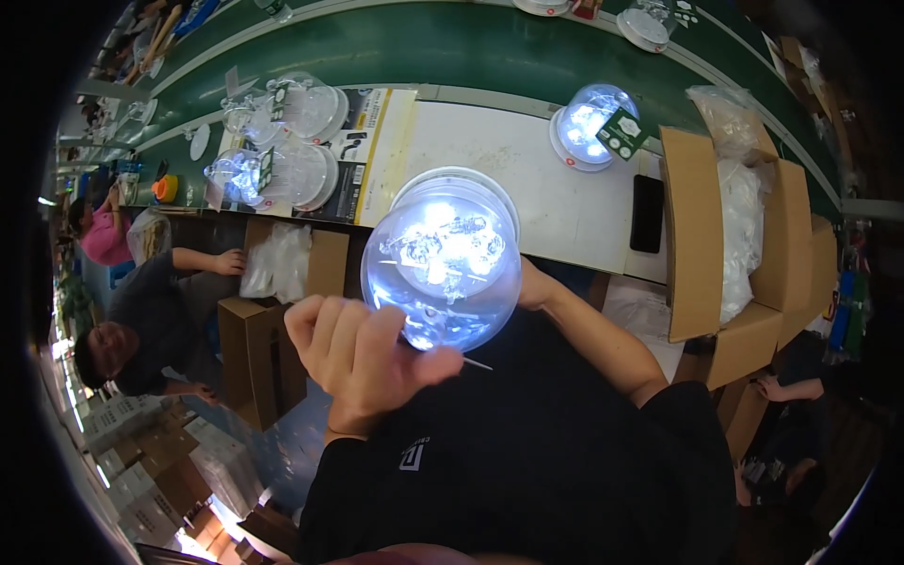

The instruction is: Packaging LED light fixtures and instruction manuals into cardboard boxes on an assembly line.

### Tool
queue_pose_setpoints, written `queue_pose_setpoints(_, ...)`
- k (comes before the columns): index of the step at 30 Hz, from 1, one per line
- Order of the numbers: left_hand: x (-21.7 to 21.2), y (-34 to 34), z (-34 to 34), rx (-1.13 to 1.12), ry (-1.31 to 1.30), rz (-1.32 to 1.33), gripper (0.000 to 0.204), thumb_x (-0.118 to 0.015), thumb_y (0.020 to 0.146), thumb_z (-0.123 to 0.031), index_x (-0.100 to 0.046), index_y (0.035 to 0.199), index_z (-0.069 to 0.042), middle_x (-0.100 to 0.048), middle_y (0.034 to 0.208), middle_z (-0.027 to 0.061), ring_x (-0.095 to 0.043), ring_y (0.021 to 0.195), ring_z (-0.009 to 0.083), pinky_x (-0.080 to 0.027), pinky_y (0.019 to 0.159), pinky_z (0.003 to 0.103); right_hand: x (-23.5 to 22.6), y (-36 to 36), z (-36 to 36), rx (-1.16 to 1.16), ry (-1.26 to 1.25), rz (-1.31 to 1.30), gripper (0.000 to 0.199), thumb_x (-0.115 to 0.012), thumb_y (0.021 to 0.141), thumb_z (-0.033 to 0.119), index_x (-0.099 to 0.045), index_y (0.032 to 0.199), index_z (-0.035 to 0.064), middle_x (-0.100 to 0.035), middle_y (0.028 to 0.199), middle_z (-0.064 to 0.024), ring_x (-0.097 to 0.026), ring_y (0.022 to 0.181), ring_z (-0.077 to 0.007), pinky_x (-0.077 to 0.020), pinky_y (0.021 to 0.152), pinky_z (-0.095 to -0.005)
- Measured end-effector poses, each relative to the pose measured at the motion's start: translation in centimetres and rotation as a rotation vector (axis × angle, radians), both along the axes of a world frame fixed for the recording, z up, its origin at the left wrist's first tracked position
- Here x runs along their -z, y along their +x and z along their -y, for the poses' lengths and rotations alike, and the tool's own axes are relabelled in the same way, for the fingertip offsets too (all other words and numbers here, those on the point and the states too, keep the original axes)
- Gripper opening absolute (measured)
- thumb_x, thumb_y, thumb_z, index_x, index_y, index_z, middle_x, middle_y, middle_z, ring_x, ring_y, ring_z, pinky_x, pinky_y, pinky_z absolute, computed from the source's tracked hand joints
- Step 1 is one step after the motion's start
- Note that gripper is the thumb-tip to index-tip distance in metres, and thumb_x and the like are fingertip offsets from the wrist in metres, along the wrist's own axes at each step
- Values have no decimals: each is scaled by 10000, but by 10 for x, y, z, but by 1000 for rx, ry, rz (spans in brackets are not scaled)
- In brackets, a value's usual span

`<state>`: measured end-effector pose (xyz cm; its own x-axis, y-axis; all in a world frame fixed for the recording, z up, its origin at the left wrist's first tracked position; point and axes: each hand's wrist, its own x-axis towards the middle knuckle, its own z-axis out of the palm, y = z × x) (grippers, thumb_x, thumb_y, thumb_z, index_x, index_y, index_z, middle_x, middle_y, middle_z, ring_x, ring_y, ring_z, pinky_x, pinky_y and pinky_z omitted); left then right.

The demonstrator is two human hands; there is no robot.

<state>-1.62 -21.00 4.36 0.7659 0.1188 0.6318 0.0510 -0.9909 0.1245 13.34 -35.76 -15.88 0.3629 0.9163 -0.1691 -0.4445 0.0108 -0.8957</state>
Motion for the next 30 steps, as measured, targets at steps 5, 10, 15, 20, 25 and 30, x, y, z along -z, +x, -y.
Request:
queue_pose_setpoints(5,6,-5,6,48,28,114,569,-529,966,-627,-580,790,-89,-391,606,-1,-399,529,170,-340,681,358,9,0,11,11,-20,-33,710,-835,774,51,-507,1403,12,-607,1335,-84,-574,1207,-202,-452,1059,-369)
queue_pose_setpoints(10,17,-3,9,69,-14,280,489,-636,920,-590,-576,733,-142,-346,571,-50,-376,512,95,-269,663,312,22,3,9,-1,-12,-70,710,-837,774,54,-508,1402,12,-605,1337,-84,-575,1202,-201,-451,1059,-370)
queue_pose_setpoints(15,8,-10,3,92,-99,130,444,-658,922,-547,-591,817,-121,-406,621,-45,-417,528,121,-316,693,326,31,-9,11,-28,-24,-141,710,-838,773,58,-509,1401,13,-603,1338,-83,-576,1198,-200,-451,1060,-370)
queue_pose_setpoints(20,12,-14,-12,-26,-143,207,445,-508,1030,-409,-573,796,-36,-440,608,34,-410,533,184,-328,661,363,3,-16,4,-38,19,36,695,-824,780,31,-501,1396,12,-618,1298,-94,-577,1185,-194,-475,1024,-363)
queue_pose_setpoints(25,31,-16,-27,-204,-198,303,479,-470,1044,-403,-596,762,-37,-432,599,45,-425,530,215,-342,668,374,-8,-16,3,-92,-12,6,665,-806,789,1,-497,1377,16,-624,1266,-90,-578,1171,-192,-503,982,-354)
queue_pose_setpoints(30,41,-18,-35,-223,-209,336,445,-478,1035,-351,-592,750,-29,-476,618,61,-436,541,223,-350,669,375,-14,-21,3,-51,6,34,633,-807,793,10,-521,1358,23,-630,1254,-95,-588,1153,-192,-506,977,-352)
